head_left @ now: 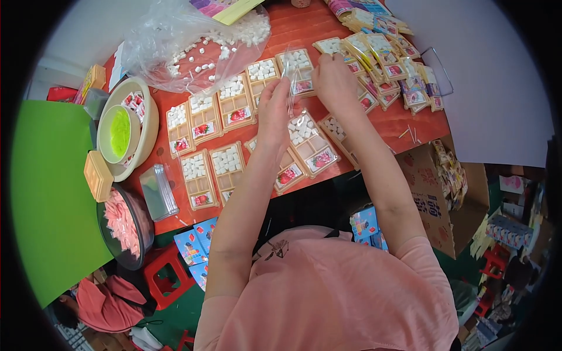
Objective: Packaging small cube-shaped items into plastic trays, inserting them into sleeves, and applying adhesive labels.
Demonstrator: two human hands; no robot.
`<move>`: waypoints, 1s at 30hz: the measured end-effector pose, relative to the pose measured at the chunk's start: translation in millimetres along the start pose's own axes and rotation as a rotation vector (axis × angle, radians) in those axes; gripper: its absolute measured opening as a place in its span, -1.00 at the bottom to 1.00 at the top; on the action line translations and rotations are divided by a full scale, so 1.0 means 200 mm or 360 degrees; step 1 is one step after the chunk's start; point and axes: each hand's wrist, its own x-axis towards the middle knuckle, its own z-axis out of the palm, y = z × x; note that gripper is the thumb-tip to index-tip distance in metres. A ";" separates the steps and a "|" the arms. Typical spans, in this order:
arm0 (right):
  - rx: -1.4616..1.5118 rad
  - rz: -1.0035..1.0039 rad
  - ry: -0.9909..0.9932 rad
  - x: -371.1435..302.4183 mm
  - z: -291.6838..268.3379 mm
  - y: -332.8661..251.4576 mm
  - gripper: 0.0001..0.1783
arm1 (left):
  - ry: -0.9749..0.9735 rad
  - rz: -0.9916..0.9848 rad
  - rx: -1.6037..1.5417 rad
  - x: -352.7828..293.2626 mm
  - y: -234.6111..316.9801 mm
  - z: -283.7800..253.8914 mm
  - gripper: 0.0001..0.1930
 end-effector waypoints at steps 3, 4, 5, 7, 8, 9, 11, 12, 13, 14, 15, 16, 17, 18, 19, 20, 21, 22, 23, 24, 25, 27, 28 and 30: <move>-0.0170 -0.0241 0.0069 -0.01 0.05 -0.07 -0.73 | 0.0000 -0.0003 -0.0055 -0.03 0.03 0.01 -0.60; -0.0239 -0.0399 0.0092 -0.01 0.08 -0.08 -0.71 | 0.0004 -0.0014 -0.0107 -0.04 0.03 0.01 -0.59; -0.0234 -0.0403 0.0091 -0.02 0.10 -0.10 -0.71 | 0.0009 -0.0011 -0.0106 -0.04 0.03 0.00 -0.59; -0.0374 -0.0324 -0.0198 -0.05 0.12 -0.13 -0.65 | 0.0003 0.0054 -0.0214 -0.04 0.03 -0.03 -0.57; -0.0376 -0.0319 -0.0197 -0.05 0.14 -0.11 -0.65 | -0.0001 0.0050 -0.0212 -0.04 0.04 -0.03 -0.57; -0.0429 -0.0334 -0.0167 -0.05 0.15 -0.10 -0.62 | 0.0080 0.0077 -0.0182 -0.04 0.04 -0.03 -0.60; -0.0492 -0.0328 -0.0144 -0.03 0.17 -0.07 -0.59 | 0.0148 0.0083 -0.0146 -0.04 0.04 -0.05 -0.63; -0.0478 -0.0338 -0.0157 -0.01 0.19 -0.08 -0.59 | 0.0112 0.0150 -0.0134 -0.03 0.04 -0.06 -0.61; -0.0465 -0.0345 -0.0170 -0.01 0.20 -0.07 -0.58 | 0.0073 0.0214 -0.0123 -0.03 0.03 -0.07 -0.59; -0.0484 -0.0308 -0.0179 -0.02 0.19 -0.07 -0.58 | 0.0048 0.0179 -0.0117 -0.04 0.03 -0.06 -0.59; -0.0304 -0.0286 -0.0136 -0.02 0.17 -0.05 -0.59 | 0.0046 0.0193 -0.0145 -0.06 0.04 -0.03 -0.57; -0.0126 -0.0263 -0.0087 -0.02 0.14 -0.03 -0.59 | 0.0043 0.0208 -0.0174 -0.07 0.04 -0.02 -0.56; 0.0066 -0.0248 -0.0062 -0.02 0.10 -0.01 -0.61 | 0.0006 0.0244 -0.0143 -0.09 0.05 -0.03 -0.52; 0.0061 -0.0241 -0.0060 -0.04 0.05 0.03 -0.61 | -0.0001 0.0238 -0.0143 -0.09 0.06 -0.04 -0.52; 0.0142 -0.0203 -0.0057 -0.08 -0.04 0.10 -0.60 | 0.0029 0.0238 -0.0119 -0.10 0.07 -0.06 -0.51; 0.0211 -0.0158 -0.0045 -0.13 -0.13 0.18 -0.58 | 0.0044 0.0233 -0.0099 -0.11 0.07 -0.05 -0.51; 0.0191 -0.0142 -0.0037 -0.19 -0.21 0.27 -0.58 | 0.0076 0.0180 -0.0068 -0.14 0.07 -0.03 -0.51; 0.0142 -0.0082 -0.0139 -0.25 -0.28 0.34 -0.55 | 0.0064 0.0178 -0.0068 -0.16 0.06 -0.01 -0.51; 0.0090 -0.0021 -0.0239 -0.29 -0.32 0.37 -0.52 | 0.0044 0.0171 -0.0036 -0.17 0.05 0.01 -0.52; 0.0080 -0.0019 -0.0227 -0.31 -0.33 0.38 -0.52 | 0.0023 0.0167 -0.0003 -0.18 0.04 0.03 -0.53; -0.0050 -0.0045 -0.0219 -0.34 -0.33 0.39 -0.49 | 0.0008 0.0173 -0.0009 -0.19 0.02 0.05 -0.53; -0.0098 -0.0038 -0.0244 -0.36 -0.32 0.41 -0.47 | -0.0130 0.0128 -0.0002 -0.21 -0.02 0.11 -0.56; -0.0108 -0.0045 -0.0222 -0.36 -0.30 0.41 -0.47 | -0.0148 0.0145 -0.0009 -0.23 -0.03 0.14 -0.56; 0.0008 -0.0019 -0.0168 -0.35 -0.24 0.41 -0.46 | -0.0179 0.0056 0.0027 -0.25 -0.06 0.17 -0.57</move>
